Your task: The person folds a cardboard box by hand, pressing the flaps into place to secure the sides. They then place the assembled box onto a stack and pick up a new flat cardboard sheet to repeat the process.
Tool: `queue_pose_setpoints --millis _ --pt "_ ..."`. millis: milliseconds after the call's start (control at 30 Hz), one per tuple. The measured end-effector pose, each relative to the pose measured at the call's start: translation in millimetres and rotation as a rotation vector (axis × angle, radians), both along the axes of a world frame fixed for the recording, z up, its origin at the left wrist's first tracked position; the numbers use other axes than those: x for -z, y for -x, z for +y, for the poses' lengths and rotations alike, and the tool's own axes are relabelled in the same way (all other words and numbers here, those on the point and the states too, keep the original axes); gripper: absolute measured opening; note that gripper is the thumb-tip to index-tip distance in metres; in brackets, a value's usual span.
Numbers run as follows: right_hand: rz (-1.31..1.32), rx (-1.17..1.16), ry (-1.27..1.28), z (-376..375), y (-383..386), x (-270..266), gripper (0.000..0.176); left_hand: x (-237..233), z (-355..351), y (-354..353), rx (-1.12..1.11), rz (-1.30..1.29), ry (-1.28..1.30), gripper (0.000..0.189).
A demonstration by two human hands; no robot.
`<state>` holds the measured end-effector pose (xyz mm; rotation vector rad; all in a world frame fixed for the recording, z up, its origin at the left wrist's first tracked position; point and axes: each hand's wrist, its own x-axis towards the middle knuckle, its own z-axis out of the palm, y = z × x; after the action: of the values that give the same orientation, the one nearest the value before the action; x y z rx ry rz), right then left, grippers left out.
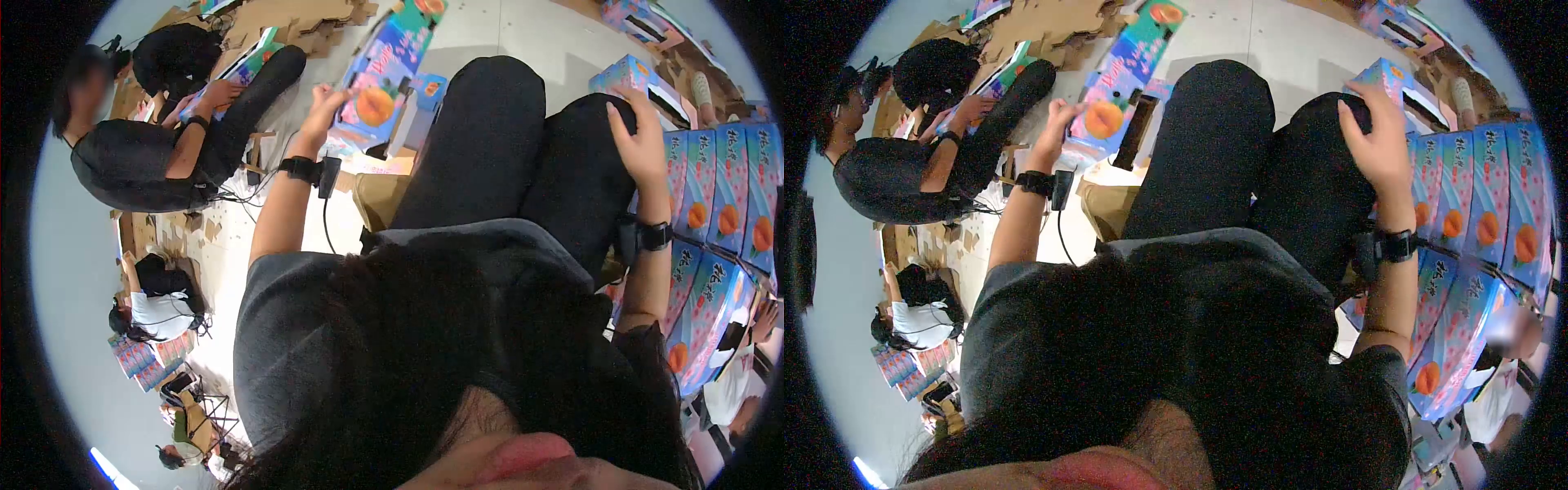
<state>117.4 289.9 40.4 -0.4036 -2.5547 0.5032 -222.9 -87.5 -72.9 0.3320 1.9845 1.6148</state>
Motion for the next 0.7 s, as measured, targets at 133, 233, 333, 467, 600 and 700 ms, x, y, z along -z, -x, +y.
queue_pose_setpoints --millis 133,233,333,467,600,700 --pt "0.121 -0.075 -0.396 -49 7 -24 0.056 -54 12 -13 0.030 0.343 0.010 0.065" --pt "0.273 -0.192 -0.389 -96 14 -41 0.064 -115 26 -50 0.051 0.810 0.001 0.068" --pt "0.364 -0.345 -0.514 -124 13 -54 0.052 -161 35 -91 0.067 0.998 -0.177 0.070" --pt "0.557 -0.352 -0.666 -146 -4 -81 0.049 -200 42 -172 0.109 0.836 -0.338 0.070" --pt "0.435 -0.279 -0.815 -155 -48 -105 0.054 -197 42 -244 0.154 0.943 -0.386 0.068" --pt "0.332 -0.306 -0.753 -147 -72 -83 0.057 -197 44 -287 0.224 0.996 -0.184 0.068"
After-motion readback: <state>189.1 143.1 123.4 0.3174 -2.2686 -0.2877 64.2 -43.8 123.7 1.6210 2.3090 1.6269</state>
